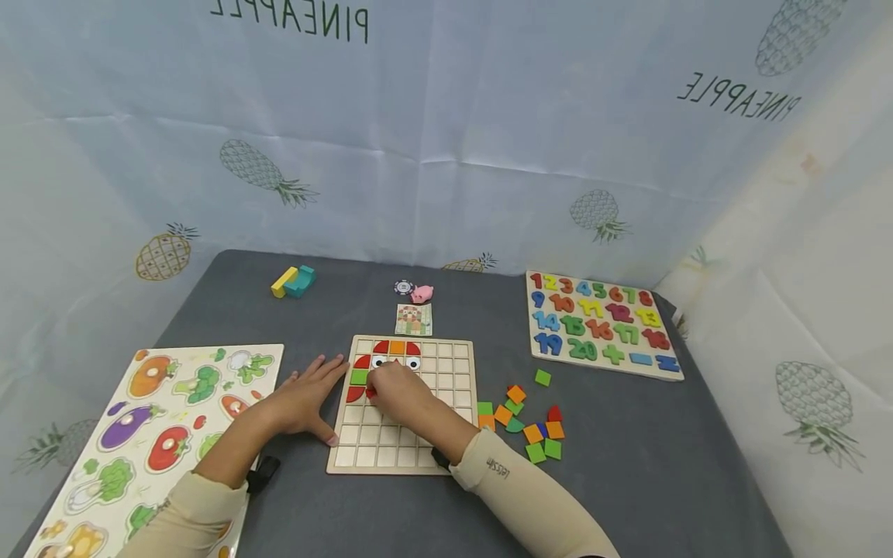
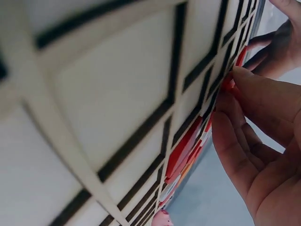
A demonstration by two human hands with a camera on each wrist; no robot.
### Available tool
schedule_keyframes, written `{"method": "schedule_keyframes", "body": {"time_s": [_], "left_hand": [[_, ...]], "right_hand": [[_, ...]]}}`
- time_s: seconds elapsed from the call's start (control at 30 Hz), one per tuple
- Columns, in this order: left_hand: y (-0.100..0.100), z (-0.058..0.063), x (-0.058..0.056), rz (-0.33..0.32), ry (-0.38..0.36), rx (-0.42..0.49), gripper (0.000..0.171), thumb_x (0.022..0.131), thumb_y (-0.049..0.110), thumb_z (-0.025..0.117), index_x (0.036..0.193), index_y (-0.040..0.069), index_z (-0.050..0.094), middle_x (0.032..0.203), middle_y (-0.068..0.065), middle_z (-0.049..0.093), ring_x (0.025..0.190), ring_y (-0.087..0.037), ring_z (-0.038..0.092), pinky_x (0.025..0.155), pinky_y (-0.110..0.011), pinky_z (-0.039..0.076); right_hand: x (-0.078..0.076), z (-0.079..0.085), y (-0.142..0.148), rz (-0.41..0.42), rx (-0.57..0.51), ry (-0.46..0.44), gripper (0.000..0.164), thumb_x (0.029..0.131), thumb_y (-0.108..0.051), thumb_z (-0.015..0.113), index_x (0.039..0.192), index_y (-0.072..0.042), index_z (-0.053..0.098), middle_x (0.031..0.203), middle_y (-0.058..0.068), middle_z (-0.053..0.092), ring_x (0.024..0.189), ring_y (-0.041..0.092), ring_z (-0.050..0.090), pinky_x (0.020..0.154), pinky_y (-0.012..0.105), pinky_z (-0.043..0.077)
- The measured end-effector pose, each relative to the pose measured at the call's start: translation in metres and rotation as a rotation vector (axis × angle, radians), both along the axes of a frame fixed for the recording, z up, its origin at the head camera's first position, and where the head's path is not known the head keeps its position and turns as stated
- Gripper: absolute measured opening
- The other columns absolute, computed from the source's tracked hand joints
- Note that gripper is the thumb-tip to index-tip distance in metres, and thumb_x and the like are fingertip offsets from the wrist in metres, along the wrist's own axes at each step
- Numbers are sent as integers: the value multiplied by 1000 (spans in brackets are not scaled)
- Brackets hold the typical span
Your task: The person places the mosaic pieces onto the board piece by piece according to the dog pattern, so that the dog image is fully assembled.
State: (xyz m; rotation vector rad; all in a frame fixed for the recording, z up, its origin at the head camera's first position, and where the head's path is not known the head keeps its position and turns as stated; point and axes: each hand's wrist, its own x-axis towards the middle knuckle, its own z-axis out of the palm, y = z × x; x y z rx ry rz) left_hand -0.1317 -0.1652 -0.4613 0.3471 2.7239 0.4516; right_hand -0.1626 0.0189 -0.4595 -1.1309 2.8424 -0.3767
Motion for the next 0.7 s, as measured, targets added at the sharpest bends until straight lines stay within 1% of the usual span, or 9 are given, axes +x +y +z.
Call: {"method": "schedule_keyframes", "body": {"time_s": [0.1, 0.2, 0.33, 0.53, 0.63, 0.7], "left_hand": [[0, 1, -1, 0, 3, -1, 122, 46, 46, 86, 144, 11, 23, 150, -11, 17, 137, -36, 6, 101, -64, 13], [1, 2, -2, -1, 2, 1, 121, 46, 46, 86, 144, 10, 23, 150, -11, 17, 137, -36, 6, 101, -64, 13], [1, 3, -3, -1, 1, -6, 121, 46, 46, 86, 144, 10, 23, 150, -11, 17, 137, -36, 6, 101, -64, 13], [0, 1, -1, 1, 14, 0, 121, 46, 45, 86, 144, 10, 24, 150, -11, 18, 137, -37, 7, 101, -64, 13], [0, 0, 1, -6, 21, 9, 121, 46, 45, 86, 144, 10, 24, 150, -12, 19, 137, -37, 8, 100, -64, 14], [-2, -1, 2, -11, 34, 17, 122, 46, 46, 86, 143, 9, 24, 149, -13, 20, 136, -38, 9, 100, -65, 14]], "right_hand": [[0, -1, -1, -16, 10, 23, 9, 79, -13, 69, 87, -11, 71, 78, -3, 65, 72, 7, 58, 65, 20, 48], [0, -1, -1, -37, 28, 46, 4, 79, -15, 68, 81, -11, 69, 73, -3, 64, 68, 7, 57, 62, 21, 48], [-1, -1, -1, -65, 41, 52, 6, 79, -18, 68, 75, -13, 67, 68, -5, 61, 64, 7, 55, 57, 21, 46], [-2, -3, -3, -70, 62, 47, 7, 78, -18, 70, 78, -12, 67, 67, -4, 60, 62, 7, 54, 56, 21, 45], [0, -3, -4, -49, 84, 72, 7, 78, -18, 69, 81, -12, 67, 67, -4, 61, 59, 5, 53, 53, 18, 44], [1, 0, -3, -33, 78, 72, 6, 79, -17, 68, 82, -12, 68, 69, -4, 62, 58, 4, 52, 52, 17, 43]]}}
